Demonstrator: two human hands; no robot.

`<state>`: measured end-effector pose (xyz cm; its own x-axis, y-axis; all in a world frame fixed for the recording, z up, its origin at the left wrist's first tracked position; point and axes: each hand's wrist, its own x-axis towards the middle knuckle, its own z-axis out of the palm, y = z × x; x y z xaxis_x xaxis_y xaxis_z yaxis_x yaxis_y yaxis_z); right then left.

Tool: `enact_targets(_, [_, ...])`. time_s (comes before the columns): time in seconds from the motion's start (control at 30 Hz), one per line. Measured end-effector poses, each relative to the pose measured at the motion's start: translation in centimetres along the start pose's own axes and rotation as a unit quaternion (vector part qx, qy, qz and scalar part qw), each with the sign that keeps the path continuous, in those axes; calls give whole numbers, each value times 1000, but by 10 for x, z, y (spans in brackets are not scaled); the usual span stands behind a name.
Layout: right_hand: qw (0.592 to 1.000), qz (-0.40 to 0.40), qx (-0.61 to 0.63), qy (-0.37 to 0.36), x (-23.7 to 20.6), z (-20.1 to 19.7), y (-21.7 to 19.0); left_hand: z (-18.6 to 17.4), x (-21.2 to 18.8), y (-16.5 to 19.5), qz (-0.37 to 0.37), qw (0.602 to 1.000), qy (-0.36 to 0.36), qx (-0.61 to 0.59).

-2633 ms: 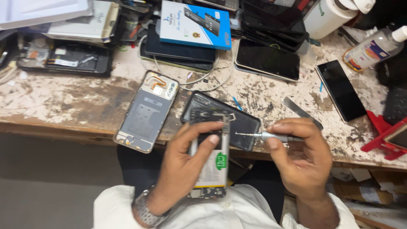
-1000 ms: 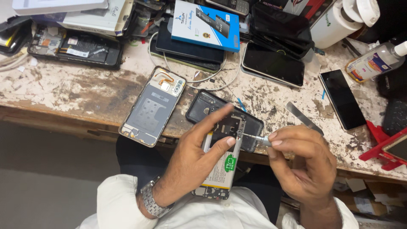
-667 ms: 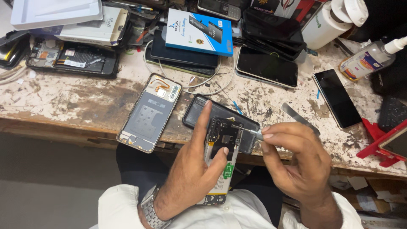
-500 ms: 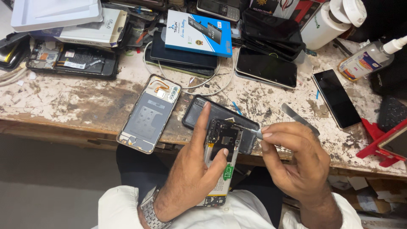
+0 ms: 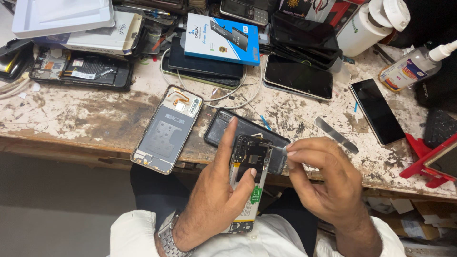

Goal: The person uses a screwdriver to fasten screws on the internal frame of a disassembled smartphone. They then attach the screen assembly and the back cover, aligning and snapping the parts into place. Finally, they use a metal prying tool to press along the edges to secure the casing.

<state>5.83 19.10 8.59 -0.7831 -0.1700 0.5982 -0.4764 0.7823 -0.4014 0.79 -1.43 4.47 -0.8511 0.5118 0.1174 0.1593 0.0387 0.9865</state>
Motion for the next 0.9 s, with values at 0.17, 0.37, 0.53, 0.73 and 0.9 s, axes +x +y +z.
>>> enact_targets(0.17, [997, -26, -67, -26, 8, -4, -6, 1, -1, -1, 6, 1000, -1, 30])
enact_targets(0.37, [992, 3, -43, -117, 20, -23, -8, 2, -5, -1, 21, 999, 11, 33])
enact_targets(0.53, [991, -70, -5, -117, 27, -27, -9, -1, -5, 1, 111, 992, 40, 54])
enact_targets(0.73, [990, -65, -8, -128, 23, -27, -11, 0, -4, 2, 8, 1000, 13, 26])
enact_targets(0.9, [989, -9, -54, -136, 25, -27, -9, 3, -6, 3, 75, 996, 24, 33])
